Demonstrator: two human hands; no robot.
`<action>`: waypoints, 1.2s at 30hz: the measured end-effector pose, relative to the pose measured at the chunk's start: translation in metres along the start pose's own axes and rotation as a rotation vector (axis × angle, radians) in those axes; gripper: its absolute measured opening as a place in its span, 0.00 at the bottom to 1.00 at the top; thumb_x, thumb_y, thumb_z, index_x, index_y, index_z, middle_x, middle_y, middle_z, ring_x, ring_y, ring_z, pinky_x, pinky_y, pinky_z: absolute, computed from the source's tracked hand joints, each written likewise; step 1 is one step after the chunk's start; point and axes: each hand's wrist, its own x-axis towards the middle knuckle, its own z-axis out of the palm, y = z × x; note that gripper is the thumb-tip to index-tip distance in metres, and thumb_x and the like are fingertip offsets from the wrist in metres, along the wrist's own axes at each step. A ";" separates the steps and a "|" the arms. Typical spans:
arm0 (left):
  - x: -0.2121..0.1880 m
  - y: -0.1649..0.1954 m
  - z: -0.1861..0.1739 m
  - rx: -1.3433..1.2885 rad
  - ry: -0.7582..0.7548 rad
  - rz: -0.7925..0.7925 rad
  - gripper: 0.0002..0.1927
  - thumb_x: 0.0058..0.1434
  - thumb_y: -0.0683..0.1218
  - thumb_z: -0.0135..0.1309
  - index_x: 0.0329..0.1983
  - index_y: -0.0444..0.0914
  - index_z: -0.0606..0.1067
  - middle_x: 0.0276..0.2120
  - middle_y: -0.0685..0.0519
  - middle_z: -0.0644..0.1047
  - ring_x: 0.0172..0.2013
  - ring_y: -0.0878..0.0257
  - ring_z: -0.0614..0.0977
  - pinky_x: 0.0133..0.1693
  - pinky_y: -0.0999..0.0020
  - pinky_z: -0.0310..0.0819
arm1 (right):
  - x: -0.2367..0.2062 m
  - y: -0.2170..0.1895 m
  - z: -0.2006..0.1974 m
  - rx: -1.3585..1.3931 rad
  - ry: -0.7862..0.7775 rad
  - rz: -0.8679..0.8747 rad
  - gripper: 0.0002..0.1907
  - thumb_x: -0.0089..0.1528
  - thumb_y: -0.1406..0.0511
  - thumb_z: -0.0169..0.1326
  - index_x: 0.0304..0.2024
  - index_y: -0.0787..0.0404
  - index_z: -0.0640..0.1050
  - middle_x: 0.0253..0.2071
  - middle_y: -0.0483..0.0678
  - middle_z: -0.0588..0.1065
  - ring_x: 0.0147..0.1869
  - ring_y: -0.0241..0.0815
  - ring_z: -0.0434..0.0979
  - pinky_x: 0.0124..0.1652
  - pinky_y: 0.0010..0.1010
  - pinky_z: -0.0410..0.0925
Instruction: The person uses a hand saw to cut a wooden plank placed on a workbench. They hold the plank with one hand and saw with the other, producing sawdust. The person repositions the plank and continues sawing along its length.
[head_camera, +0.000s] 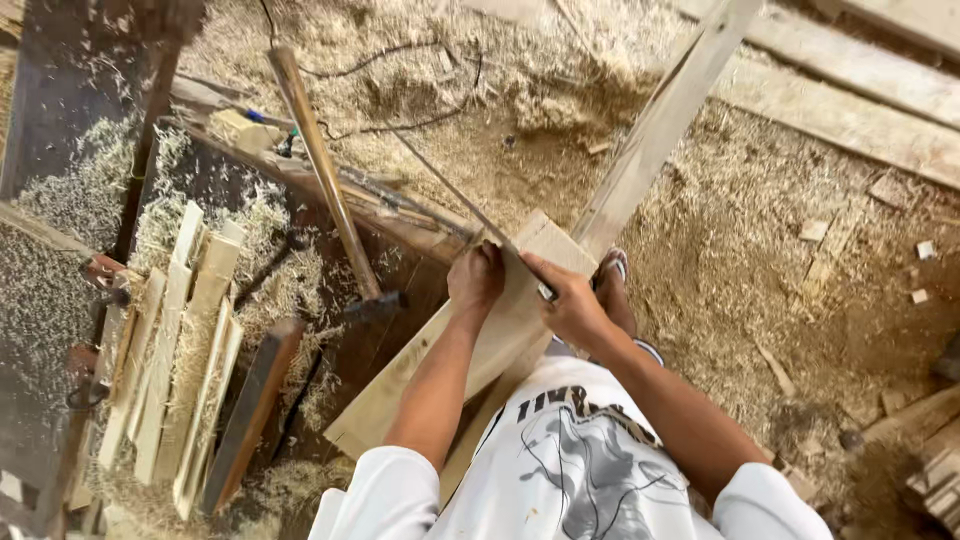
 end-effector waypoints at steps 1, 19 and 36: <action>0.001 0.002 -0.002 -0.017 0.005 -0.022 0.27 0.70 0.56 0.38 0.30 0.36 0.82 0.34 0.36 0.81 0.39 0.36 0.82 0.45 0.44 0.74 | -0.003 -0.003 -0.002 -0.012 0.009 -0.029 0.39 0.53 0.83 0.53 0.67 0.58 0.71 0.66 0.58 0.72 0.66 0.48 0.76 0.50 0.30 0.73; 0.002 -0.006 0.014 0.025 0.176 0.235 0.16 0.66 0.50 0.46 0.32 0.38 0.80 0.32 0.39 0.81 0.33 0.40 0.82 0.37 0.45 0.76 | 0.012 -0.006 -0.003 -0.055 0.036 -0.108 0.34 0.55 0.80 0.52 0.65 0.64 0.72 0.62 0.61 0.75 0.65 0.56 0.76 0.60 0.37 0.69; -0.007 -0.017 0.035 0.115 0.099 0.079 0.19 0.69 0.53 0.39 0.35 0.39 0.78 0.33 0.38 0.81 0.34 0.33 0.81 0.40 0.38 0.74 | -0.012 -0.012 -0.013 -0.025 0.041 -0.097 0.41 0.54 0.81 0.52 0.71 0.56 0.68 0.67 0.59 0.72 0.66 0.58 0.78 0.59 0.37 0.74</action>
